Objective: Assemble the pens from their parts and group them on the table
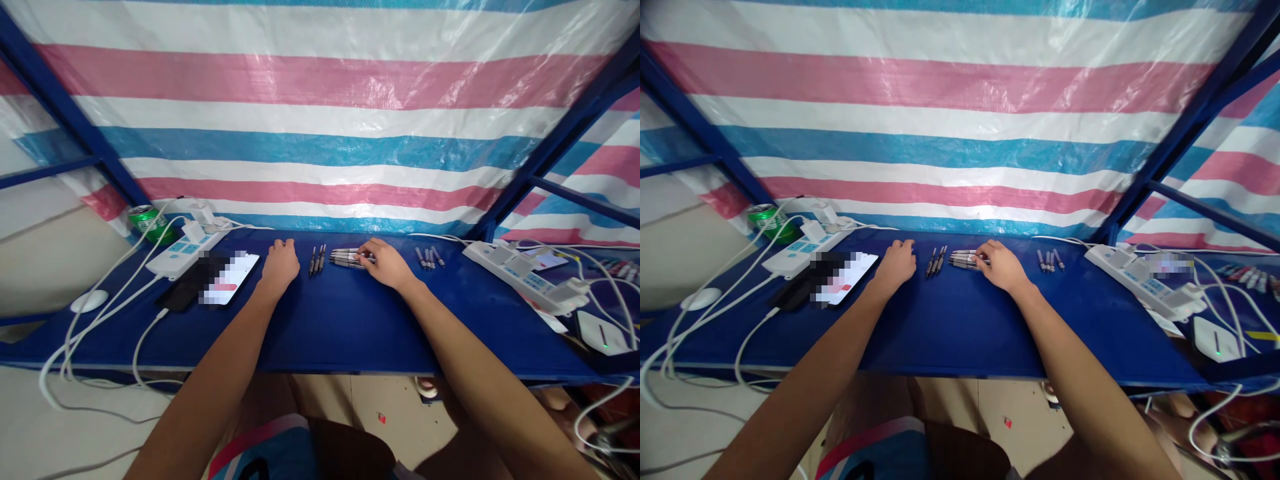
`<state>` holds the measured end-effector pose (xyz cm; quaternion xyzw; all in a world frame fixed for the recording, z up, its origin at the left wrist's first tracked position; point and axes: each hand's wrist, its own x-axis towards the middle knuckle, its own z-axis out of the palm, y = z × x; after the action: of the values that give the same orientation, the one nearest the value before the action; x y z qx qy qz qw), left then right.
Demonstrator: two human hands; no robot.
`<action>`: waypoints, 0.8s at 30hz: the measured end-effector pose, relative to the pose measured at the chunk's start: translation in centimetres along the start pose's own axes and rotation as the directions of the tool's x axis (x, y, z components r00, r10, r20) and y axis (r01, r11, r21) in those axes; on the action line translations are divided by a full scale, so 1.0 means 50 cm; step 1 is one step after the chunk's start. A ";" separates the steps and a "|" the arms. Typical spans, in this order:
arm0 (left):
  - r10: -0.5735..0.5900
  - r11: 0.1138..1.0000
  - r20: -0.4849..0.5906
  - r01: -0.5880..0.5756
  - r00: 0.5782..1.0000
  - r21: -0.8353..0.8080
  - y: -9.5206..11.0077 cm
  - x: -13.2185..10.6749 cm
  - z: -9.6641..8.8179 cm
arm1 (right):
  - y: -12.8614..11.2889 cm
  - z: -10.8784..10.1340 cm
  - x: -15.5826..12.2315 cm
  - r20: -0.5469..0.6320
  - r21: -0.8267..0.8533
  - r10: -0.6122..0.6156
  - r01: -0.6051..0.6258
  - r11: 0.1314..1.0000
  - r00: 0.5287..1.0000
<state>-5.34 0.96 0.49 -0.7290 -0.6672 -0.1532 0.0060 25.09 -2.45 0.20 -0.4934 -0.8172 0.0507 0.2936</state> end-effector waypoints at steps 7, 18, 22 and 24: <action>0.059 0.994 -0.016 -0.061 0.998 -0.093 -0.001 0.015 0.008 | 0.071 -0.035 -0.016 -0.189 -0.337 0.414 -0.455 0.824 0.890; 0.159 0.606 -0.153 -0.219 0.975 -0.764 0.036 0.014 -0.007 | 0.163 -0.069 -0.054 -0.165 -0.440 0.693 -0.681 0.585 0.701; 0.227 0.528 -0.086 -0.197 0.970 -0.826 0.050 0.002 -0.006 | 0.148 -0.063 -0.032 -0.096 -0.366 0.581 -0.571 0.735 0.809; 0.261 0.503 -0.074 -0.201 0.962 -0.841 0.060 -0.005 -0.006 | 0.126 -0.059 -0.018 -0.092 -0.219 0.450 -0.459 0.861 0.888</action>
<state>-2.51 0.34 1.32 -0.7282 -0.4072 -0.4298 -0.3454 31.87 -0.62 -0.12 -0.7040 -0.6725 0.0120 0.2281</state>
